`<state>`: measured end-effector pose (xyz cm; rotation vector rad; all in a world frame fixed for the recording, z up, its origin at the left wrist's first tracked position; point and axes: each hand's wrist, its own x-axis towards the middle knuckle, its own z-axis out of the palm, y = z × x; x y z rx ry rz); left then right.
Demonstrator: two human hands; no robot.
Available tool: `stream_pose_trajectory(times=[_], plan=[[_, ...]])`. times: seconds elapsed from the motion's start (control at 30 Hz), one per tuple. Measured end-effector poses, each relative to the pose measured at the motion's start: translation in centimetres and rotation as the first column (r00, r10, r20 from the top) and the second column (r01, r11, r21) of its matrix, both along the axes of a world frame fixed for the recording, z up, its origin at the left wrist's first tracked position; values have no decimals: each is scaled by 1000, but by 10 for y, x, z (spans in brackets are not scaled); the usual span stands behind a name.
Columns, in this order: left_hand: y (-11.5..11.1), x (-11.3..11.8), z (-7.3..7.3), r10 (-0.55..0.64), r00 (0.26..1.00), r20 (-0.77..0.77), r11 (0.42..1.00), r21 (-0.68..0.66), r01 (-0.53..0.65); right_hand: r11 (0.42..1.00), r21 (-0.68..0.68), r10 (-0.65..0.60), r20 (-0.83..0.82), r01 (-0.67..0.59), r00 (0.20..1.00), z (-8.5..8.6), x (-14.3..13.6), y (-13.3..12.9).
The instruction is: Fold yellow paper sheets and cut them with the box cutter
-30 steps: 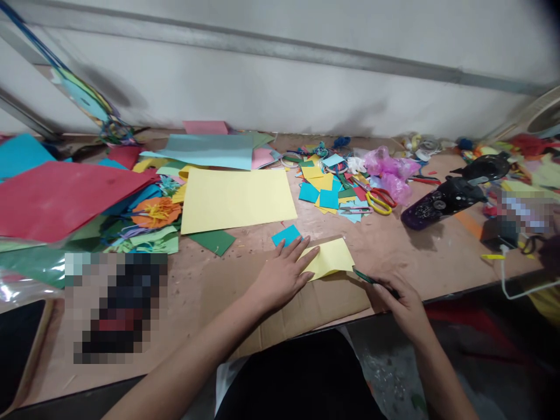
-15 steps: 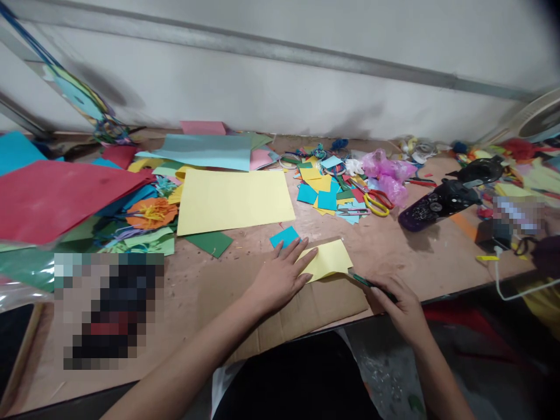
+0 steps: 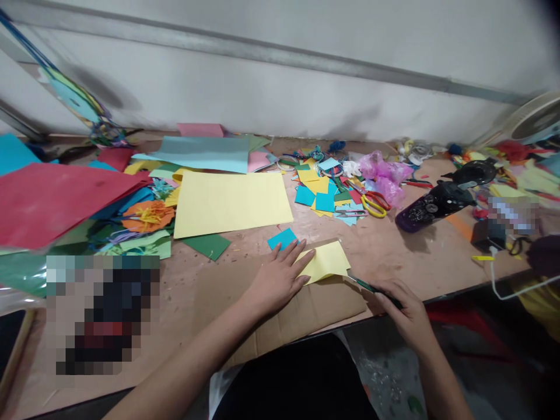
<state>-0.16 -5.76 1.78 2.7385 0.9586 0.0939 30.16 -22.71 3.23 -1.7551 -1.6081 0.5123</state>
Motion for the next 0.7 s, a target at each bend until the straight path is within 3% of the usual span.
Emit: stream_pose_trajectory(times=[0.17,0.43,0.7], plan=[[0,0,2,-1,1000,-18,1000,-9,1,999,49,-22,34,21,999,0,4,-5],[0,0,3,-3,1000,-31,1000,-15,3,999,29,11,78,-13,997,-2,-13,6],[1,-1,0,-10,1000,-14,1000,2,10,994,54,-98,141,91,985,-1,-3,6]])
